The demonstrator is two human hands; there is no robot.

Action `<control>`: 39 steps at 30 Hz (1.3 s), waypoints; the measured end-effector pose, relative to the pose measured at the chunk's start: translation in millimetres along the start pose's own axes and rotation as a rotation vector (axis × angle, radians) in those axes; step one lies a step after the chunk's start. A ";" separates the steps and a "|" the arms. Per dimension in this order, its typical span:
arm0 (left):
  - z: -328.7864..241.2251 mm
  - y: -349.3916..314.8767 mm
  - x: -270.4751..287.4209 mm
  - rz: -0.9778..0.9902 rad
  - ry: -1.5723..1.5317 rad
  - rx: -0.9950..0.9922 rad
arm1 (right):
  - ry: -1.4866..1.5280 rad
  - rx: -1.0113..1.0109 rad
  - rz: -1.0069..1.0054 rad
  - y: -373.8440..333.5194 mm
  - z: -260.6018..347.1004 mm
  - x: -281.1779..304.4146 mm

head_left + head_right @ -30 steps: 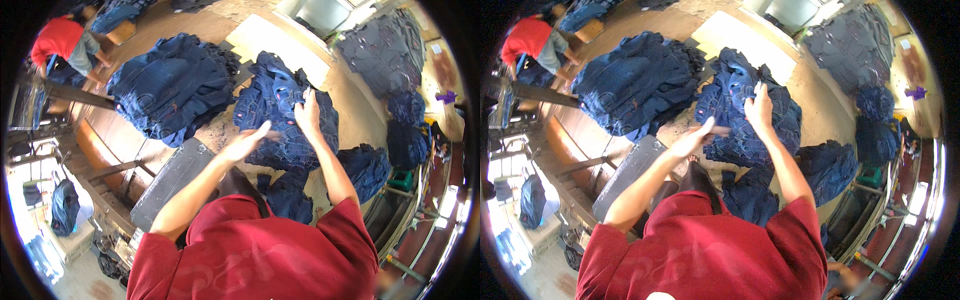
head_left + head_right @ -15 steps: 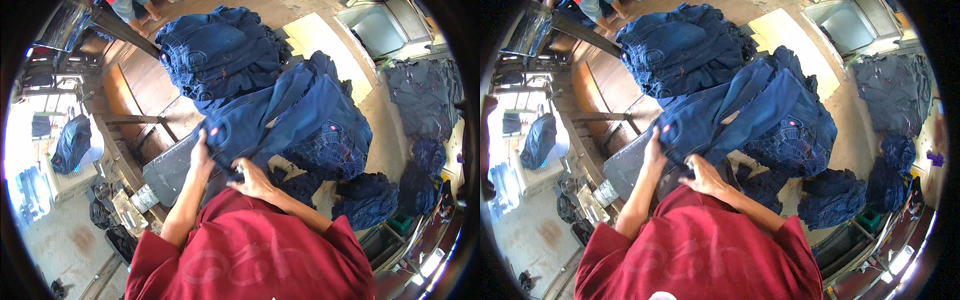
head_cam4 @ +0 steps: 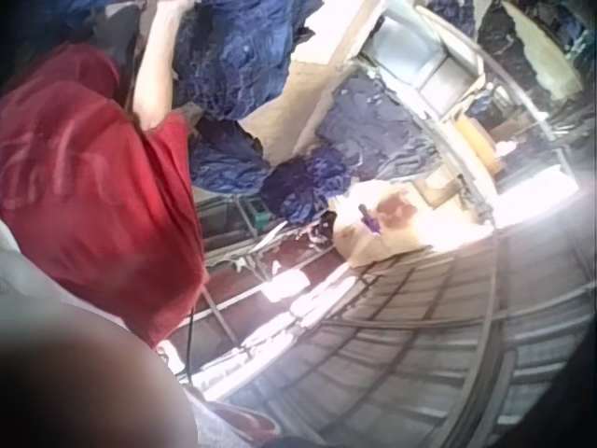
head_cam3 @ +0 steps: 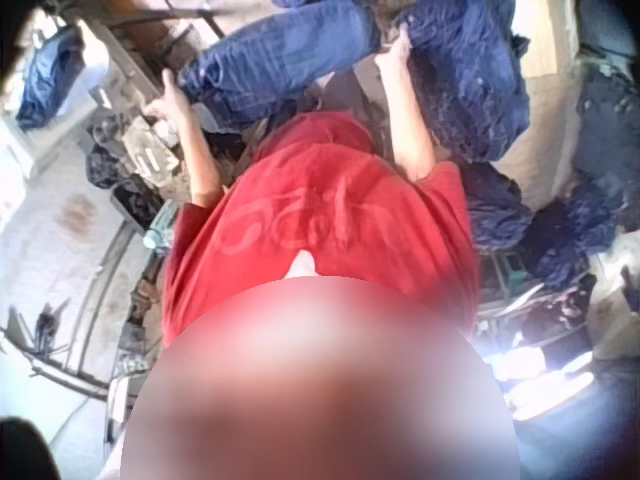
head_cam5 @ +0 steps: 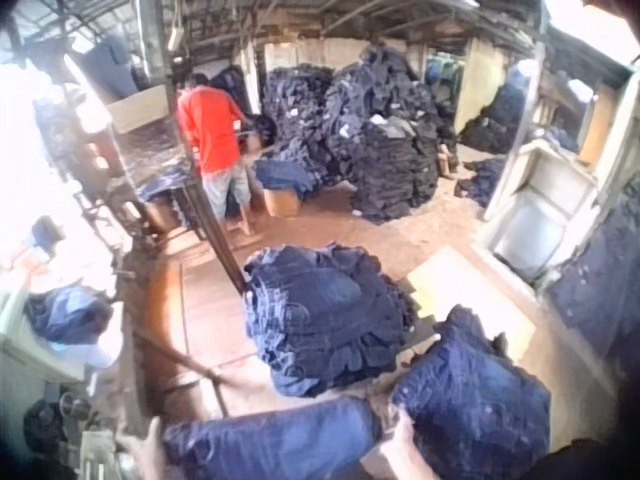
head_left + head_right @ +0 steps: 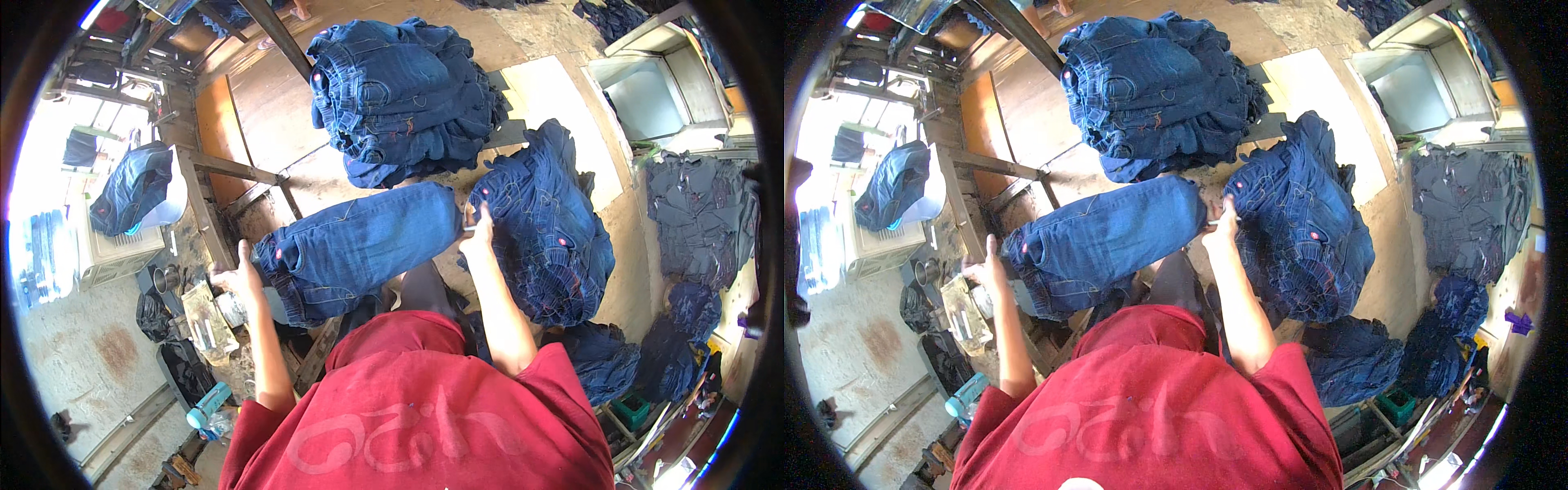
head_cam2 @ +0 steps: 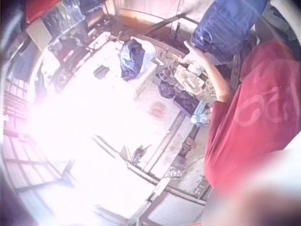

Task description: The person repeatedly picks up denim jeans from a pile, places them on a cylindrical roller, and uses a small handheld tool to scrape the fabric surface. After treating one pair, they move it aside and repeat the process with another pair.

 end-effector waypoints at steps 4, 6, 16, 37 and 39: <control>-105.2 -135.5 -15.8 0.409 -0.204 -0.810 | 0.249 -0.091 0.100 17.7 23.4 -1.5; -122.5 -219.9 -44.6 0.829 -0.316 -1.004 | 0.361 0.071 0.340 6.7 68.2 -13.8; -124.5 -383.3 -110.3 1.180 0.039 -1.521 | 0.356 1.068 -0.002 -204.9 247.0 3.4; -94.3 -364.5 -95.0 1.071 -0.158 -1.369 | -0.829 2.101 0.630 -399.1 86.5 -131.2; -103.4 -313.6 -87.2 0.987 -0.280 -1.145 | -0.768 1.969 0.254 -392.5 165.8 -104.4</control>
Point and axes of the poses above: each hand's wrist, its own y-axis towards the middle knuckle, its own x-axis out of the back of the hand, z = x × y, the point moved 7 cm from there along y, towards the middle knuckle, and after that the axes turned 9 degrees about -z, right-handed, at the moved point
